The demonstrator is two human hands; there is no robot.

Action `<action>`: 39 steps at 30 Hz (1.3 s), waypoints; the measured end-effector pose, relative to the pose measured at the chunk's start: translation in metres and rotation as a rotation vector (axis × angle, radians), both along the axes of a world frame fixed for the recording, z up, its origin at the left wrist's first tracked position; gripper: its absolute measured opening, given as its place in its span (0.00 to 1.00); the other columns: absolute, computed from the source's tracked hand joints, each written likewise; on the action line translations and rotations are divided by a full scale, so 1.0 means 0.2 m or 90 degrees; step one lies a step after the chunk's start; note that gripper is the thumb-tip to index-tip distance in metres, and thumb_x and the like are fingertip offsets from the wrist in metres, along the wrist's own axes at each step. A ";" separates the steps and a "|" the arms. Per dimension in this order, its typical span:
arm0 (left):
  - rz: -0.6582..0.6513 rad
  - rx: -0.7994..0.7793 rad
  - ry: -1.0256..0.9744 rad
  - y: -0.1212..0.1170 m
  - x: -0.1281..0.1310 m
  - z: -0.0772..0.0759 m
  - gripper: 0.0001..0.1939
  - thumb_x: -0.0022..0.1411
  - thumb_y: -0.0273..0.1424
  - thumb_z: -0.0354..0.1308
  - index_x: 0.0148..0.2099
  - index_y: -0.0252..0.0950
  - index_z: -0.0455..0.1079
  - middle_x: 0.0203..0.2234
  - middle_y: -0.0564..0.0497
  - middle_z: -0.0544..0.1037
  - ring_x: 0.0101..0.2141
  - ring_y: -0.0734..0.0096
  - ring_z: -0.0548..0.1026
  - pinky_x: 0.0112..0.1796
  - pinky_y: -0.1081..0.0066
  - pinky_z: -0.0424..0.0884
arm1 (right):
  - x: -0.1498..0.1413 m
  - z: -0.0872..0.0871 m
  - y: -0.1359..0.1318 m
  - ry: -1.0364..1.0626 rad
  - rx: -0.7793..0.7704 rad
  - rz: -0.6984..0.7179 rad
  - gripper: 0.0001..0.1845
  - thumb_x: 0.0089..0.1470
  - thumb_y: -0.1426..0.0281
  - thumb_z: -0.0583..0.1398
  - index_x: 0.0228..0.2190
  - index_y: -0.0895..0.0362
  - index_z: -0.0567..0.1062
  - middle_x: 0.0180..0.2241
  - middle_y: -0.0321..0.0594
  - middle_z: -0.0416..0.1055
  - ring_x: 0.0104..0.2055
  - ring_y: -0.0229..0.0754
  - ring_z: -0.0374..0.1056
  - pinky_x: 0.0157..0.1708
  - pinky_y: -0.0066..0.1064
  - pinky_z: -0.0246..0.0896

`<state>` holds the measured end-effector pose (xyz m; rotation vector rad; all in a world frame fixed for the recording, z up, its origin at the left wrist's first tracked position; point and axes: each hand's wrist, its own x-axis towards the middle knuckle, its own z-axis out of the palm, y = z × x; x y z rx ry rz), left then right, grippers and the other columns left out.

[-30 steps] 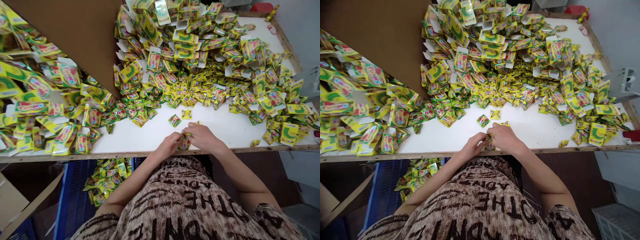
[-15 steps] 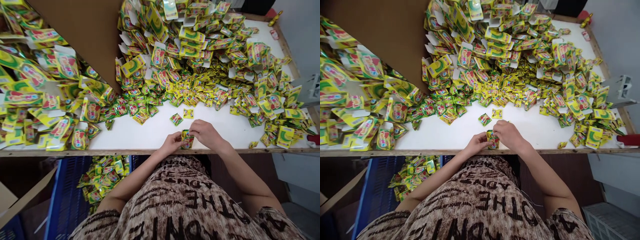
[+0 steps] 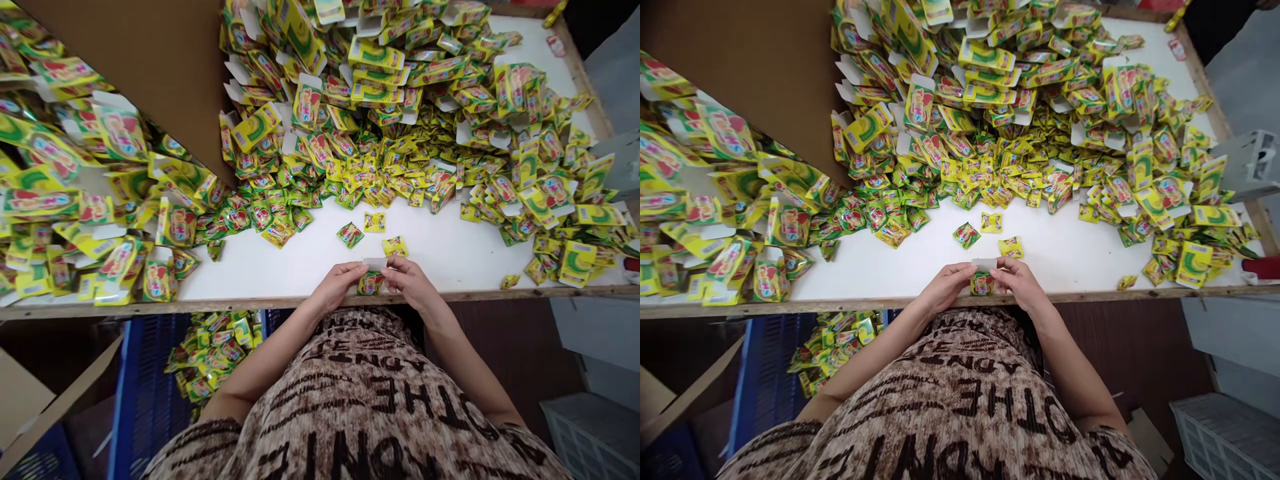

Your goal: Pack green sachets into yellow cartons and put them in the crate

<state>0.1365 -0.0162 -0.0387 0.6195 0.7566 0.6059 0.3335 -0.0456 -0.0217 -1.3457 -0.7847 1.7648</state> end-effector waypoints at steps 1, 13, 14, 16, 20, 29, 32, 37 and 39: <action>-0.004 -0.035 -0.012 0.01 0.00 0.01 0.16 0.54 0.36 0.67 0.44 0.32 0.79 0.39 0.45 0.81 0.40 0.65 0.76 0.47 0.67 0.67 | -0.01 0.00 0.00 0.041 -0.019 0.007 0.16 0.43 0.63 0.71 0.34 0.55 0.76 0.25 0.30 0.68 0.19 0.28 0.56 0.17 0.23 0.52; 0.012 -0.082 -0.051 0.03 -0.01 0.03 0.17 0.45 0.24 0.72 0.41 0.32 0.79 0.37 0.49 0.81 0.37 0.72 0.76 0.46 0.71 0.66 | 0.03 0.03 0.04 -0.027 0.092 0.125 0.16 0.47 0.64 0.68 0.38 0.56 0.78 0.30 0.35 0.72 0.23 0.31 0.61 0.20 0.24 0.58; 0.009 -0.080 -0.049 0.03 -0.01 0.03 0.17 0.45 0.24 0.72 0.41 0.32 0.79 0.37 0.48 0.81 0.37 0.72 0.76 0.46 0.70 0.66 | 0.02 0.03 0.05 -0.040 0.095 0.133 0.16 0.46 0.65 0.68 0.38 0.56 0.78 0.29 0.34 0.71 0.23 0.31 0.61 0.20 0.24 0.58; 0.001 -0.074 -0.046 0.04 0.00 0.04 0.19 0.44 0.25 0.72 0.42 0.33 0.79 0.38 0.48 0.81 0.38 0.71 0.76 0.46 0.70 0.67 | 0.00 0.02 0.06 -0.042 0.069 0.113 0.14 0.44 0.66 0.68 0.35 0.57 0.78 0.28 0.33 0.71 0.22 0.31 0.61 0.18 0.23 0.57; 0.046 -0.005 0.003 0.05 0.02 0.02 0.21 0.45 0.28 0.73 0.45 0.35 0.78 0.40 0.47 0.81 0.39 0.69 0.77 0.46 0.68 0.69 | -0.05 -0.01 0.08 -0.097 0.089 -0.019 0.11 0.43 0.66 0.67 0.32 0.55 0.80 0.24 0.33 0.71 0.19 0.31 0.58 0.15 0.24 0.55; 0.168 0.177 0.203 0.03 0.07 -0.05 0.16 0.53 0.40 0.68 0.42 0.35 0.80 0.39 0.46 0.83 0.39 0.64 0.79 0.46 0.63 0.74 | -0.05 -0.05 0.07 -0.103 0.109 -0.098 0.16 0.41 0.60 0.71 0.33 0.55 0.83 0.28 0.38 0.78 0.23 0.36 0.68 0.22 0.29 0.67; 0.151 0.203 0.200 0.04 0.08 -0.04 0.17 0.53 0.38 0.68 0.44 0.36 0.80 0.39 0.46 0.83 0.39 0.65 0.79 0.45 0.65 0.73 | -0.04 -0.04 0.08 -0.100 0.104 -0.110 0.16 0.39 0.61 0.72 0.31 0.56 0.83 0.25 0.37 0.77 0.23 0.36 0.69 0.22 0.29 0.69; 0.106 0.407 0.271 0.06 0.06 -0.02 0.12 0.57 0.37 0.65 0.42 0.36 0.81 0.36 0.45 0.83 0.37 0.66 0.78 0.41 0.67 0.73 | -0.02 -0.07 0.06 -0.109 0.130 -0.123 0.15 0.40 0.60 0.72 0.31 0.56 0.83 0.30 0.39 0.78 0.25 0.36 0.71 0.25 0.31 0.72; 0.111 0.450 0.280 0.06 0.05 -0.02 0.11 0.58 0.37 0.64 0.41 0.37 0.81 0.36 0.45 0.82 0.37 0.66 0.78 0.40 0.67 0.73 | -0.01 -0.07 0.05 -0.129 0.152 -0.117 0.15 0.42 0.60 0.71 0.31 0.56 0.83 0.30 0.38 0.77 0.25 0.36 0.71 0.27 0.32 0.72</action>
